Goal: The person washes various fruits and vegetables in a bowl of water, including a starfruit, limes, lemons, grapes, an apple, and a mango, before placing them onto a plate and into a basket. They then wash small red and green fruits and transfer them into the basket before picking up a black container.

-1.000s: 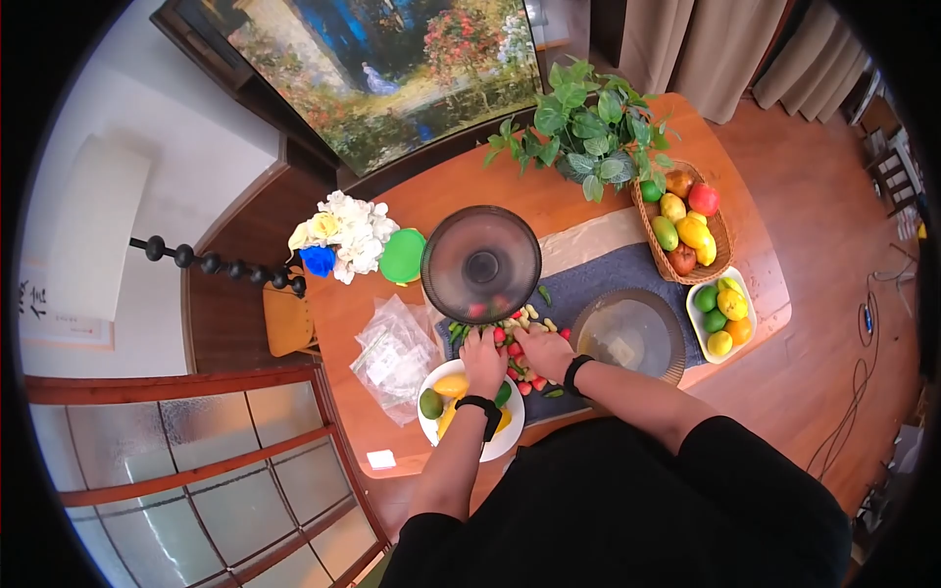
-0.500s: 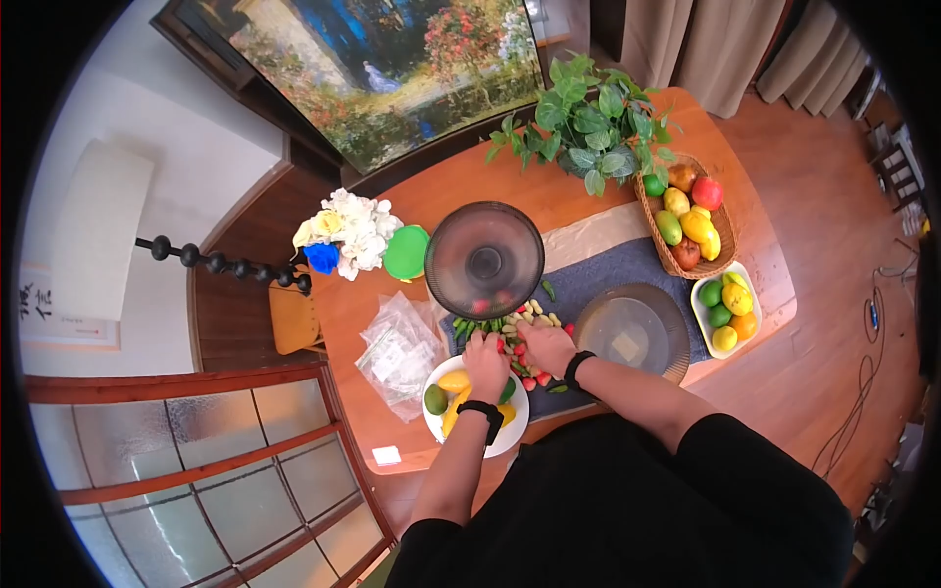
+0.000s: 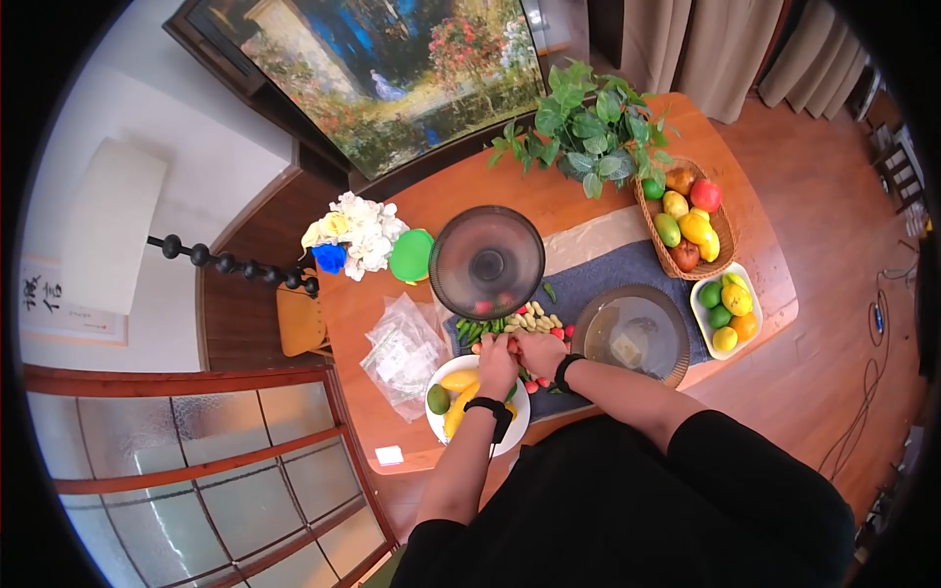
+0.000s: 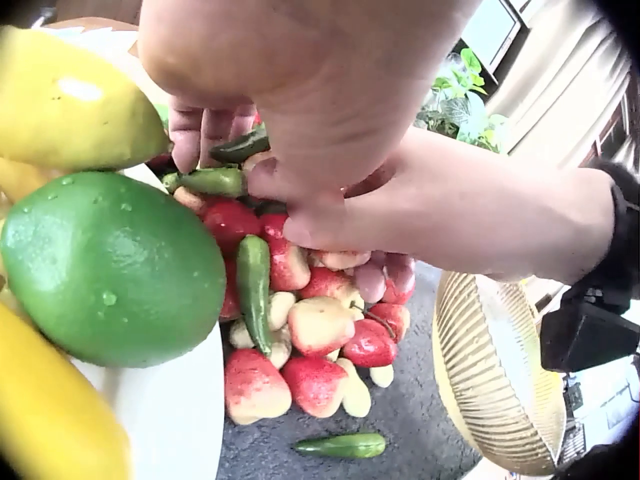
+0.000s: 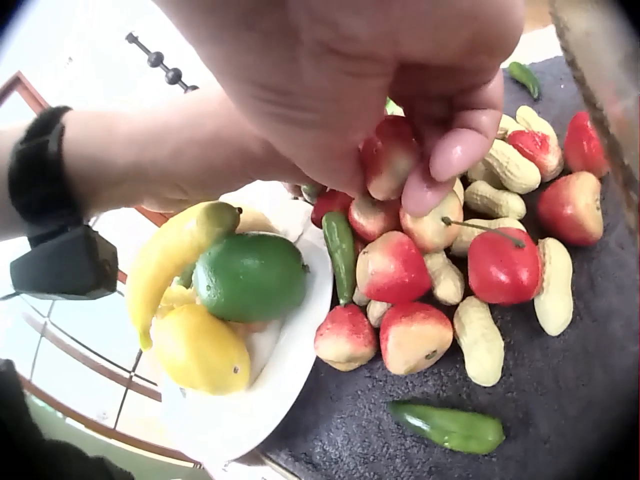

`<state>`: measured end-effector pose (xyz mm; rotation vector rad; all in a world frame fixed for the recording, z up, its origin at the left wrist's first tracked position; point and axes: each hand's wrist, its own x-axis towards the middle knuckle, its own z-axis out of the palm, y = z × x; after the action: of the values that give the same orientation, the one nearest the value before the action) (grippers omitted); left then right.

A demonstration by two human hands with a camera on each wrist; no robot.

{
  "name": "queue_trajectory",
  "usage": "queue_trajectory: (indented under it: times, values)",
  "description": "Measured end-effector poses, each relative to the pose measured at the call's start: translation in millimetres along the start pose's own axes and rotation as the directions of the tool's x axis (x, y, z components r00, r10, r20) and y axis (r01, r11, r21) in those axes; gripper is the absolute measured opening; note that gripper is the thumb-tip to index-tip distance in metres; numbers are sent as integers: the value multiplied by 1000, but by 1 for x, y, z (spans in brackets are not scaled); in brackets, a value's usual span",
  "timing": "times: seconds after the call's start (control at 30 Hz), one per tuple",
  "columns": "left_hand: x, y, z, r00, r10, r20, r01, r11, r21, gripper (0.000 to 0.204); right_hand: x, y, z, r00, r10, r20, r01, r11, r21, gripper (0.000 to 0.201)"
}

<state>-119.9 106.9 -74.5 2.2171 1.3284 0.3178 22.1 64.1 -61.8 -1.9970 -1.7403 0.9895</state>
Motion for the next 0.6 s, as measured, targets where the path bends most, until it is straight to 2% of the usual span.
queue_trajectory:
  times: [0.03,0.1,0.13,0.2,0.23,0.3,0.37,0.4,0.43,0.47,0.5,0.6]
  values:
    - [1,0,-1,1000,2,-3,-2,1000,2,30,2,2,-1,1000,23,8,-24,999,37,29]
    - [1,-2,-2,997,-67,30,70,986,-151,33,2,2,-5,999,46,17,-47,996,76,31]
    - [2,-5,-2,997,-66,29,69,986,-149,33,1,2,-10,998,50,28,-52,994,98,33]
    - [5,-8,-4,988,-99,122,126,963,-239,32,0,5,-9,998,53,39,-57,991,119,35]
    - [5,-7,-7,987,-101,122,127,963,-238,32,2,8,-4,999,49,-10,-47,986,159,35]
    - [9,-5,-14,933,-215,289,306,897,-320,31,2,10,-2,997,45,-59,-33,980,198,35]
    - [7,-25,0,947,-212,242,289,892,-348,31,0,5,-11,988,135,71,-152,897,415,30]
    - [7,-36,9,959,-206,196,268,886,-378,30,2,6,-4,988,135,71,-152,896,417,30]
    - [7,-43,15,959,-206,197,268,887,-376,30,5,9,8,986,149,77,-167,813,558,30]
    - [9,-49,19,951,-212,226,296,836,-462,31,9,13,18,983,161,85,-175,708,684,29]
    - [10,-47,17,943,-215,255,324,776,-542,32,8,11,16,984,160,84,-173,707,686,29]
    - [6,-39,9,927,-218,305,353,784,-511,33,3,9,10,981,127,148,-195,639,744,33]
